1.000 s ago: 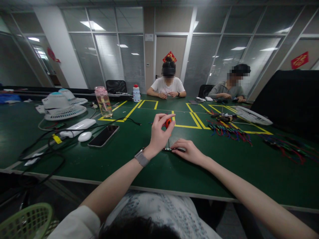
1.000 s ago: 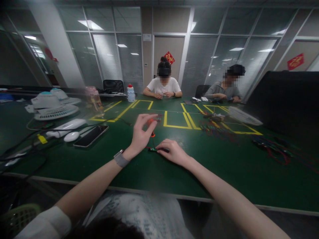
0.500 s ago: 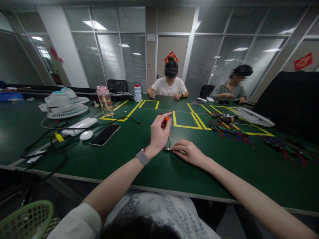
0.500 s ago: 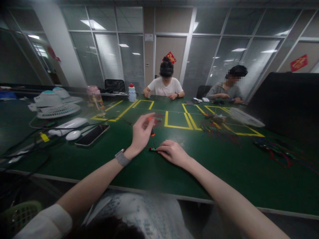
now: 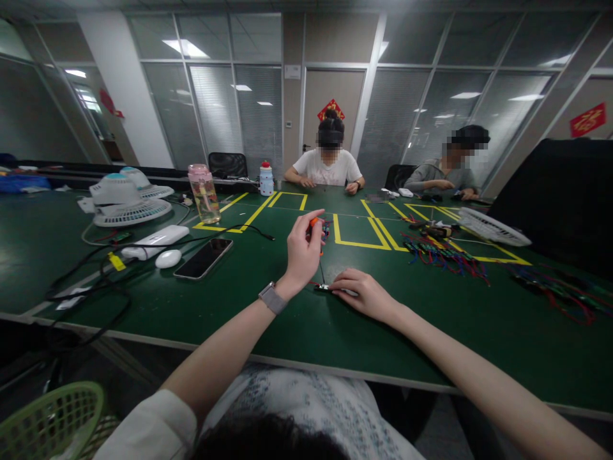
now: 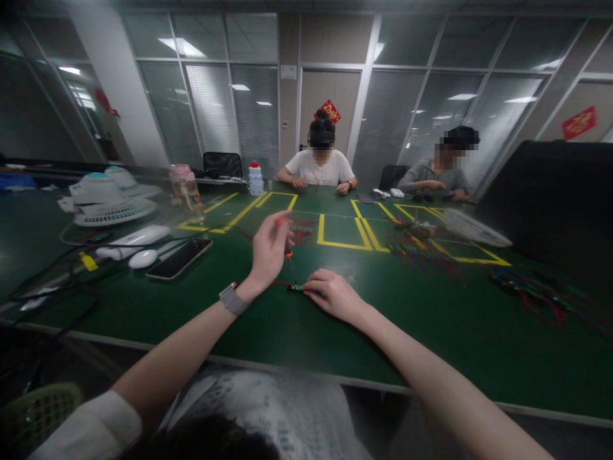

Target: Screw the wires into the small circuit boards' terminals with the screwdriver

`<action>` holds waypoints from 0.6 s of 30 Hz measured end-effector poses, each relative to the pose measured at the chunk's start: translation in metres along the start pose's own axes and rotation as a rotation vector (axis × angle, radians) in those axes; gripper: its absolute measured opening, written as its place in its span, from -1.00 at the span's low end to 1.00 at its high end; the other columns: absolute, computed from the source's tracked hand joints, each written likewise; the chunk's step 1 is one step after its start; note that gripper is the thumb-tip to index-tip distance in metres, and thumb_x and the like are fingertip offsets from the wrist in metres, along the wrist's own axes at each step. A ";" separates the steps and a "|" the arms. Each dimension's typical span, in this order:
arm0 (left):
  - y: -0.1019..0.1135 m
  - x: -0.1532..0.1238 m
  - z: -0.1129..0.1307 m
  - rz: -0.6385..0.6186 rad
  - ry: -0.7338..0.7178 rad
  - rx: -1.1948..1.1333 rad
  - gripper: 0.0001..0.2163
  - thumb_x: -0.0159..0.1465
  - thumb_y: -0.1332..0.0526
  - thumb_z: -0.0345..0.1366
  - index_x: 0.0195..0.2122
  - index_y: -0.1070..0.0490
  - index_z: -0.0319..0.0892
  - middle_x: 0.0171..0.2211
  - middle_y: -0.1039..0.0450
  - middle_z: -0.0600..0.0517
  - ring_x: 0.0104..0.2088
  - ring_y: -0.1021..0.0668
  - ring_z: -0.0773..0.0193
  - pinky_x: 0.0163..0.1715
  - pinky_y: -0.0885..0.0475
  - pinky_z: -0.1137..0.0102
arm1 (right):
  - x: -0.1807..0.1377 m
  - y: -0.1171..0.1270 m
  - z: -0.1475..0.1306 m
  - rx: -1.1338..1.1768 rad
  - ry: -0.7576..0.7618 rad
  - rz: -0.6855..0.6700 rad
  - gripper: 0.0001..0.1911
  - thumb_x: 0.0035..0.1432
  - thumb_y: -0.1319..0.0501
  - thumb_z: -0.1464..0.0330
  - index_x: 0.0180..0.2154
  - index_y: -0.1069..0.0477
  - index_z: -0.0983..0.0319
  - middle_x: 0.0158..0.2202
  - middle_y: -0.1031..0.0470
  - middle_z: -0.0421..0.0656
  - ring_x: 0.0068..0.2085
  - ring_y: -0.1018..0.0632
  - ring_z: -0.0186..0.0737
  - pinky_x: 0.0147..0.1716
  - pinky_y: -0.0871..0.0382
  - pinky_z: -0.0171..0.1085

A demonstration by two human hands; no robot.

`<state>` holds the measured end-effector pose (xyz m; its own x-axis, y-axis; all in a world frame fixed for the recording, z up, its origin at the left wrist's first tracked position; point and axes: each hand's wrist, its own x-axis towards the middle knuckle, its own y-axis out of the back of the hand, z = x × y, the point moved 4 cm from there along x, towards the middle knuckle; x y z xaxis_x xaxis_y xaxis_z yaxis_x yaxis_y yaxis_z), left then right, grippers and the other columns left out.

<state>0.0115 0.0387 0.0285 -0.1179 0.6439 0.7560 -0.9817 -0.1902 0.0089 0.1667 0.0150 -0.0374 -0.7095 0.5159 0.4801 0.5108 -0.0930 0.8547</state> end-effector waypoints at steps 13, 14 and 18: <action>-0.003 -0.003 0.002 -0.032 -0.057 0.098 -0.77 0.37 -0.01 -0.30 -0.06 -0.40 -0.16 -0.17 -0.44 -0.04 -0.37 -0.48 0.39 -0.35 -0.43 0.48 | 0.006 -0.010 -0.002 0.062 -0.080 0.069 -0.82 0.27 -0.12 0.35 -0.30 -0.48 0.24 -0.35 -0.50 -0.09 -0.29 -0.51 -0.21 -0.28 -0.41 -0.28; -0.003 -0.003 0.002 -0.033 -0.056 0.098 -0.77 0.37 -0.01 -0.30 -0.06 -0.40 -0.16 -0.17 -0.44 -0.04 -0.38 -0.49 0.39 -0.35 -0.43 0.48 | 0.006 -0.011 -0.002 0.070 -0.086 0.071 -0.82 0.27 -0.12 0.35 -0.30 -0.48 0.23 -0.35 -0.50 -0.09 -0.29 -0.51 -0.22 -0.28 -0.41 -0.28; -0.003 -0.003 0.002 -0.032 -0.059 0.100 -0.77 0.37 -0.01 -0.31 -0.06 -0.40 -0.16 -0.18 -0.44 -0.03 -0.38 -0.49 0.39 -0.34 -0.43 0.47 | 0.006 -0.011 -0.001 0.089 -0.101 0.076 -0.84 0.26 -0.14 0.35 -0.31 -0.47 0.23 -0.35 -0.50 -0.09 -0.29 -0.51 -0.22 -0.27 -0.40 -0.27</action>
<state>0.0151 0.0355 0.0273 -0.0749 0.6068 0.7913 -0.9646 -0.2452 0.0967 0.1568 0.0184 -0.0441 -0.6165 0.5939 0.5168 0.6058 -0.0614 0.7932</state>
